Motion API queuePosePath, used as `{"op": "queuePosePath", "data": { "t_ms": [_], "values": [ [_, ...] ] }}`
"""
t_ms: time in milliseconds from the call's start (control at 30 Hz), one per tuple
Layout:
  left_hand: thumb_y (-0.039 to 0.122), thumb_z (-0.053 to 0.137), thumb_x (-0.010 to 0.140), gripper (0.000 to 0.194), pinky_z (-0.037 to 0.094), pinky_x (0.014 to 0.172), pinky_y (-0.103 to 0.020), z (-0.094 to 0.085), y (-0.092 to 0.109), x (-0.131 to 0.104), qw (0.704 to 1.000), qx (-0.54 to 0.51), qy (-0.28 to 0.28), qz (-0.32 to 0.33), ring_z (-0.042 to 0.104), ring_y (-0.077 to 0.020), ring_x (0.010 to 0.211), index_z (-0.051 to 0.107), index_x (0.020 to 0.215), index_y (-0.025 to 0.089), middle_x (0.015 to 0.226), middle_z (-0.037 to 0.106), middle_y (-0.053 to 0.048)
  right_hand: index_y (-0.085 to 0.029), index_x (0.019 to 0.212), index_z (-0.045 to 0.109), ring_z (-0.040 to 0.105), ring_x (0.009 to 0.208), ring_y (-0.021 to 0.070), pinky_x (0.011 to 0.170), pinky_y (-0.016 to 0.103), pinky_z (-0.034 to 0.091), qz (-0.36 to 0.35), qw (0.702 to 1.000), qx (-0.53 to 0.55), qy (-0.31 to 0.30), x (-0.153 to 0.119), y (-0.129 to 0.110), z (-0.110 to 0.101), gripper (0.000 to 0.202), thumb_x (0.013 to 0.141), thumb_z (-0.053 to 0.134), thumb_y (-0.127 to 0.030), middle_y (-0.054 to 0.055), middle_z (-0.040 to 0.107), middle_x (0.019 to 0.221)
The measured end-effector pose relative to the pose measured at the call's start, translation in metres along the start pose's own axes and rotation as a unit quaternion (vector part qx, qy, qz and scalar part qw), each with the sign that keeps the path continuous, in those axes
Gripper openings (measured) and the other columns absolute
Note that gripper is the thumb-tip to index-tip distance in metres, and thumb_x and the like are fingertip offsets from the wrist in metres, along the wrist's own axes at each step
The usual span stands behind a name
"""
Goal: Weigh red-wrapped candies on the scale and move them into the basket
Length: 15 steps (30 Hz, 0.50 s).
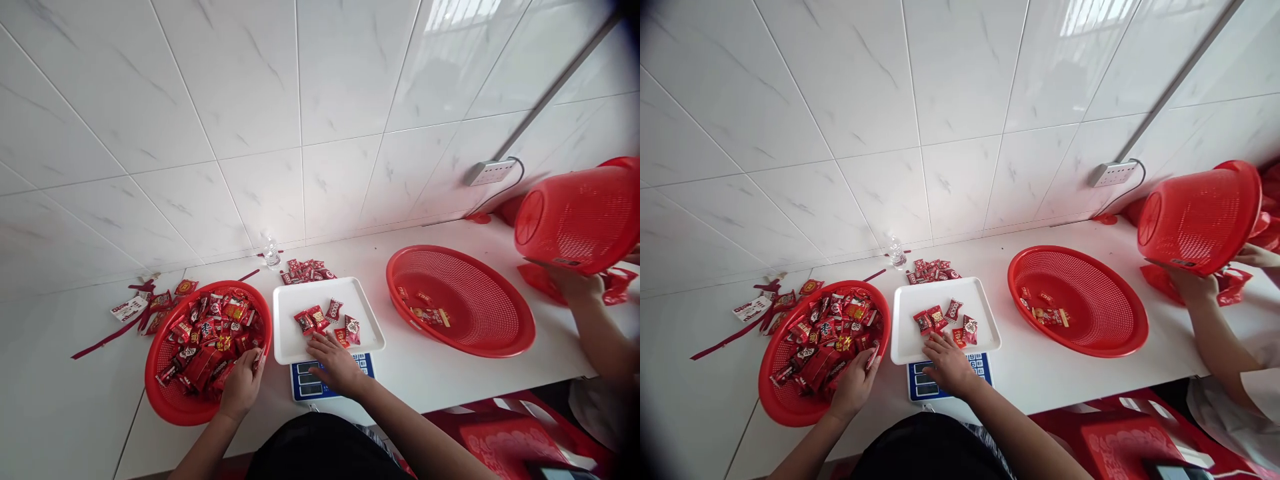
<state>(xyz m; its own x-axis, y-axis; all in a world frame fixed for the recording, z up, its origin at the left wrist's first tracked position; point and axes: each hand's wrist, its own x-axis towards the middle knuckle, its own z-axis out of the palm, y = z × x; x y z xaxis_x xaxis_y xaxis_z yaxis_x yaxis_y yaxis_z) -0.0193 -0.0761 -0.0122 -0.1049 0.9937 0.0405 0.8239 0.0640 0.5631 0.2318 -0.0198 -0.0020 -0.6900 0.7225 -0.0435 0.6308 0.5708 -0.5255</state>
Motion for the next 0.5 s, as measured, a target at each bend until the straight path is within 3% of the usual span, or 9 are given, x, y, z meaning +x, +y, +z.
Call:
{"op": "queuePosePath", "data": {
  "t_ms": [167,267,400,500],
  "values": [
    [0.041,0.037,0.085,0.034,0.046,0.086,-0.035,0.001,-0.001,0.0,1.0,0.004,0.002,-0.004,0.058,-0.0211,0.099,0.058,0.102,0.019,0.103,0.063,-0.008,-0.024,0.118,0.056,0.037,0.126,0.0238,0.107,0.047,0.023,0.017,0.996,0.0,0.083,-0.016,0.021,-0.011,0.036,0.087,0.042,-0.037,0.006,0.057,0.124],
    [0.041,0.036,0.086,0.035,0.045,0.087,-0.035,0.001,-0.001,0.0,1.0,-0.002,-0.007,-0.01,0.058,-0.0212,0.1,0.057,0.104,0.02,0.103,0.063,-0.008,-0.023,0.123,0.051,0.029,0.131,0.025,0.107,0.047,0.022,0.111,0.985,-0.033,0.127,-0.019,0.035,-0.013,0.041,0.088,0.038,-0.041,0.007,0.047,0.134],
    [0.042,0.035,0.086,0.035,0.044,0.088,-0.036,-0.001,0.001,-0.001,1.0,-0.014,-0.018,-0.021,0.057,-0.0218,0.102,0.056,0.105,0.021,0.106,0.061,-0.008,-0.019,0.135,0.035,0.012,0.136,0.0287,0.107,0.048,0.02,0.25,0.96,-0.056,0.117,-0.011,0.047,-0.012,0.062,0.084,0.039,-0.054,0.012,0.025,0.146],
    [0.043,0.035,0.086,0.035,0.043,0.089,-0.036,-0.001,0.001,-0.001,0.999,-0.018,-0.021,-0.022,0.056,-0.0216,0.103,0.056,0.105,0.021,0.106,0.061,-0.007,-0.022,0.138,0.027,0.005,0.136,0.028,0.107,0.048,0.017,0.273,0.957,-0.046,0.091,0.004,0.046,-0.01,0.067,0.083,0.038,-0.057,0.01,0.017,0.149]
  ]
}}
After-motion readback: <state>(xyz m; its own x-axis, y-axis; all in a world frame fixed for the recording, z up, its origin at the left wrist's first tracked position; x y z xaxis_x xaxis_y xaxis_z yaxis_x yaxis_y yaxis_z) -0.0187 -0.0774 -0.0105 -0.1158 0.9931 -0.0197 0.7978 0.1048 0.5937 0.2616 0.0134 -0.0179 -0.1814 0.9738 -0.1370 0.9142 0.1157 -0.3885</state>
